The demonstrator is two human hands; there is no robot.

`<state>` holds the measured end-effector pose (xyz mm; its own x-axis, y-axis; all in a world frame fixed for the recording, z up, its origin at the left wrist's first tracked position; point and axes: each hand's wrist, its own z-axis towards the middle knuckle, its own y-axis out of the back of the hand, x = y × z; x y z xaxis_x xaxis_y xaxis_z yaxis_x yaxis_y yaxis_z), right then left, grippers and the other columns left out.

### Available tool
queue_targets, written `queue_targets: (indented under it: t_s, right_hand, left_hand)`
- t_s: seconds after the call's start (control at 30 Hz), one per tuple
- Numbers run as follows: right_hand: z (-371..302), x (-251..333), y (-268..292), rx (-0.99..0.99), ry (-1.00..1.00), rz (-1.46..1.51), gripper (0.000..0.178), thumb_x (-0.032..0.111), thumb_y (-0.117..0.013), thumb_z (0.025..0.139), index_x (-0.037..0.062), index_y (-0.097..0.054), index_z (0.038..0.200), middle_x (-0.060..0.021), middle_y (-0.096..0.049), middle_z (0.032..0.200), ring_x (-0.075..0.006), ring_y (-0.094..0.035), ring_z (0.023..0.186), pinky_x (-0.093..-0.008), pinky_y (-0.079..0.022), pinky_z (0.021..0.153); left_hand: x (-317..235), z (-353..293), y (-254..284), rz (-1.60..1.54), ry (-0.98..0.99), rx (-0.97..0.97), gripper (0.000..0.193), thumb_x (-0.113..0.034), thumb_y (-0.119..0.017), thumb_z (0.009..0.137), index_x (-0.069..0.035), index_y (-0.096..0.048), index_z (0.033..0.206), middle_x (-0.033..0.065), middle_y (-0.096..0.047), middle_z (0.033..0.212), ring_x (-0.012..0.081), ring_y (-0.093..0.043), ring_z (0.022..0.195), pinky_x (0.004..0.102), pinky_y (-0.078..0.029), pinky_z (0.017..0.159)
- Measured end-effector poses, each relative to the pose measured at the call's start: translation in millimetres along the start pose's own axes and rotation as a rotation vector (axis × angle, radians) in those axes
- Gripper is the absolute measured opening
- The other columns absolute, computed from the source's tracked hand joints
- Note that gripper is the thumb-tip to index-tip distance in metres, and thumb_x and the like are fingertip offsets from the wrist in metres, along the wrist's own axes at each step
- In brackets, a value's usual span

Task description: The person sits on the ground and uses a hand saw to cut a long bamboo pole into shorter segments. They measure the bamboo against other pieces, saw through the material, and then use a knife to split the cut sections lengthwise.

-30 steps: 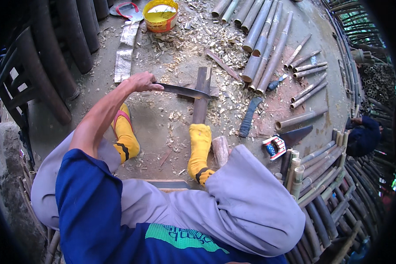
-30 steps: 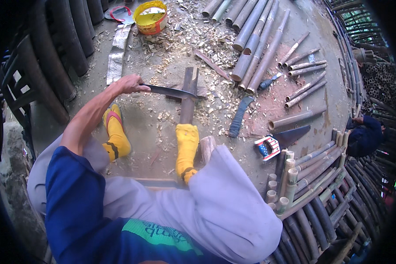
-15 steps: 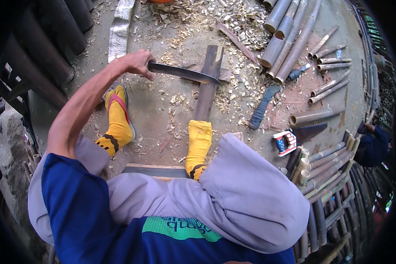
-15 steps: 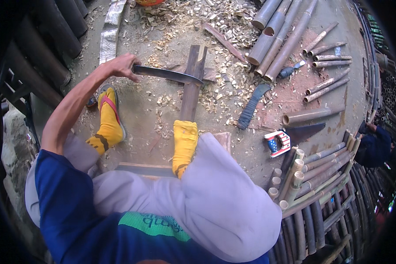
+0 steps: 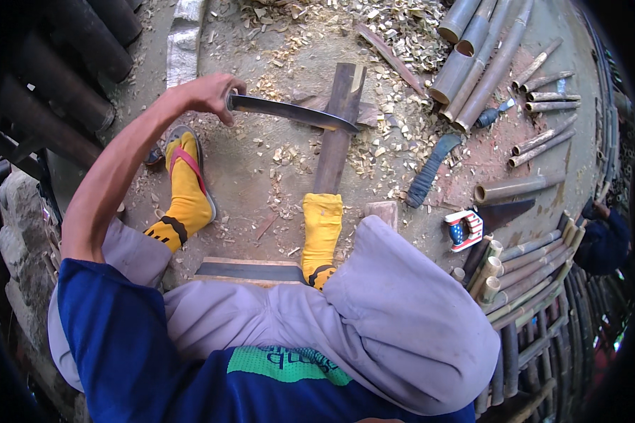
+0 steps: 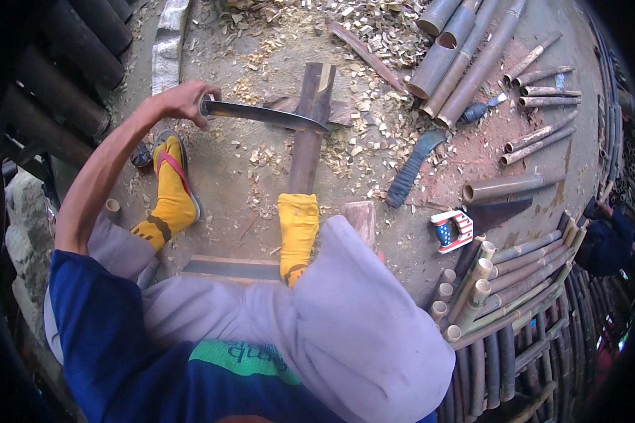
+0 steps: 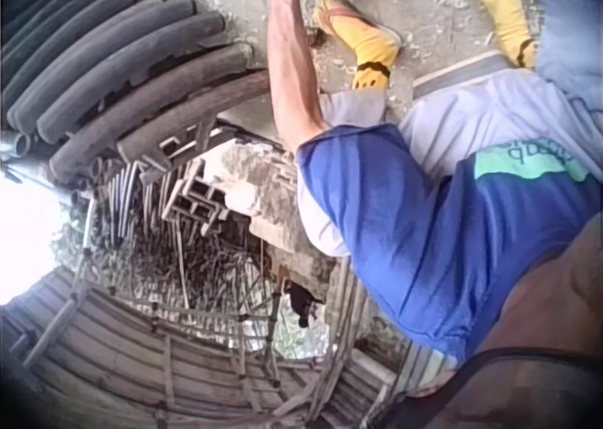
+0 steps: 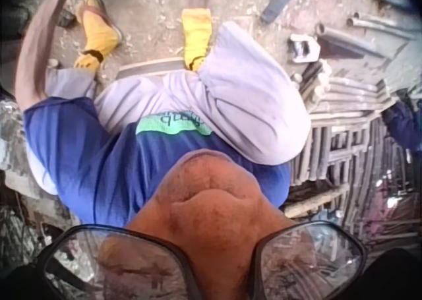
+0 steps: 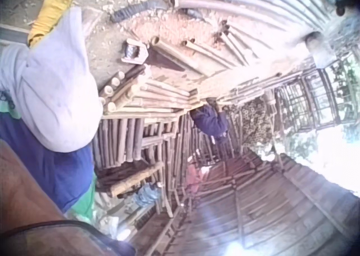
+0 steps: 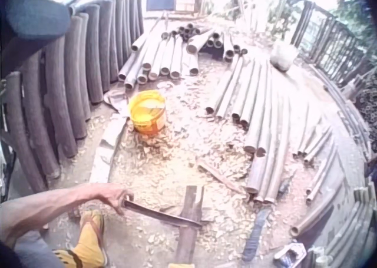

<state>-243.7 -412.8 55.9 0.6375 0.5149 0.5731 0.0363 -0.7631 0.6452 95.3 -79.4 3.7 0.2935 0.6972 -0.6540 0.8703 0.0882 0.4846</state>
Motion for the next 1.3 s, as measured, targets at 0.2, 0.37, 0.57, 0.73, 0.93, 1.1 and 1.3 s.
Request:
queue_targets:
  t_s: [0.2, 0.37, 0.57, 0.73, 0.93, 1.1, 1.3]
  right_hand:
    - [7.5, -0.2, -2.9, 0.007, 0.0, 0.008, 0.095, 0.025, -0.081, 0.061, 0.0148, -0.03, 0.141, -0.0211, -0.059, 0.117, -0.0344, -0.06, 0.106, -0.0401, -0.047, 0.091]
    - [5.5, 1.7, -3.9, -0.021, -0.006, 0.003, 0.094, 0.025, -0.081, 0.06, 0.0144, -0.031, 0.14, -0.0208, -0.059, 0.116, -0.0342, -0.06, 0.106, -0.0401, -0.047, 0.091]
    - [2.9, 1.6, -7.7, -0.041, -0.023, 0.008, 0.094, 0.026, -0.081, 0.06, 0.014, -0.032, 0.139, -0.0205, -0.059, 0.116, -0.034, -0.06, 0.106, -0.0401, -0.047, 0.091]
    - [7.1, 6.3, -10.4, -0.035, -0.031, 0.011, 0.093, 0.026, -0.082, 0.06, 0.0136, -0.033, 0.138, -0.0203, -0.06, 0.116, -0.0338, -0.06, 0.106, -0.0401, -0.047, 0.092]
    - [9.1, 2.6, -14.6, -0.019, -0.063, -0.022, 0.092, 0.027, -0.082, 0.06, 0.0132, -0.034, 0.138, -0.0199, -0.06, 0.116, -0.0336, -0.06, 0.106, -0.0401, -0.047, 0.092]
    - [14.4, -2.1, -19.3, -0.017, -0.092, -0.057, 0.09, 0.028, -0.082, 0.059, 0.0121, -0.037, 0.135, -0.019, -0.06, 0.114, -0.0332, -0.061, 0.106, -0.0403, -0.047, 0.092]
    - [15.2, 11.2, -16.5, -0.021, -0.046, 0.055, 0.092, 0.027, -0.083, 0.058, 0.0122, -0.036, 0.136, -0.0194, -0.061, 0.113, -0.0339, -0.061, 0.105, -0.0411, -0.047, 0.091]
  left_hand:
    - [6.9, -5.1, -3.4, 0.039, 0.271, 0.061, 0.027, -0.015, -0.074, 0.053, 0.0, -0.063, 0.073, 0.01, -0.062, 0.061, 0.0201, -0.061, 0.055, 0.0336, -0.048, 0.052]
    - [10.6, -37.7, -71.0, 0.052, 0.265, -0.171, 0.032, -0.027, -0.071, 0.057, -0.006, -0.064, 0.081, 0.014, -0.065, 0.07, 0.0309, -0.064, 0.068, 0.0411, -0.05, 0.064]
    - [-12.1, -44.2, -57.1, 0.535, 0.108, -0.573, 0.022, -0.019, -0.068, 0.069, -0.007, -0.056, 0.082, 0.0136, -0.06, 0.07, 0.0287, -0.063, 0.068, 0.043, -0.047, 0.064]
    - [-24.2, -57.9, -52.5, 0.522, -0.173, -0.633, 0.033, -0.014, -0.071, 0.066, -0.007, -0.052, 0.092, 0.0111, -0.058, 0.076, 0.0319, -0.061, 0.071, 0.0421, -0.048, 0.066]
    - [-19.2, -67.0, -79.0, 0.481, -0.059, -0.462, 0.028, -0.014, -0.069, 0.069, -0.008, -0.05, 0.089, 0.0111, -0.058, 0.076, 0.0313, -0.061, 0.071, 0.041, -0.048, 0.063]
    - [-13.3, -66.3, -82.0, 0.502, -0.065, -0.482, 0.024, -0.012, -0.068, 0.069, -0.009, -0.051, 0.085, 0.0098, -0.058, 0.075, 0.0296, -0.061, 0.071, 0.0399, -0.048, 0.064]
    - [-9.1, -64.4, -80.4, 0.536, -0.089, -0.514, 0.021, -0.016, -0.067, 0.073, -0.01, -0.05, 0.085, 0.0071, -0.058, 0.072, 0.0276, -0.062, 0.068, 0.0402, -0.049, 0.062]
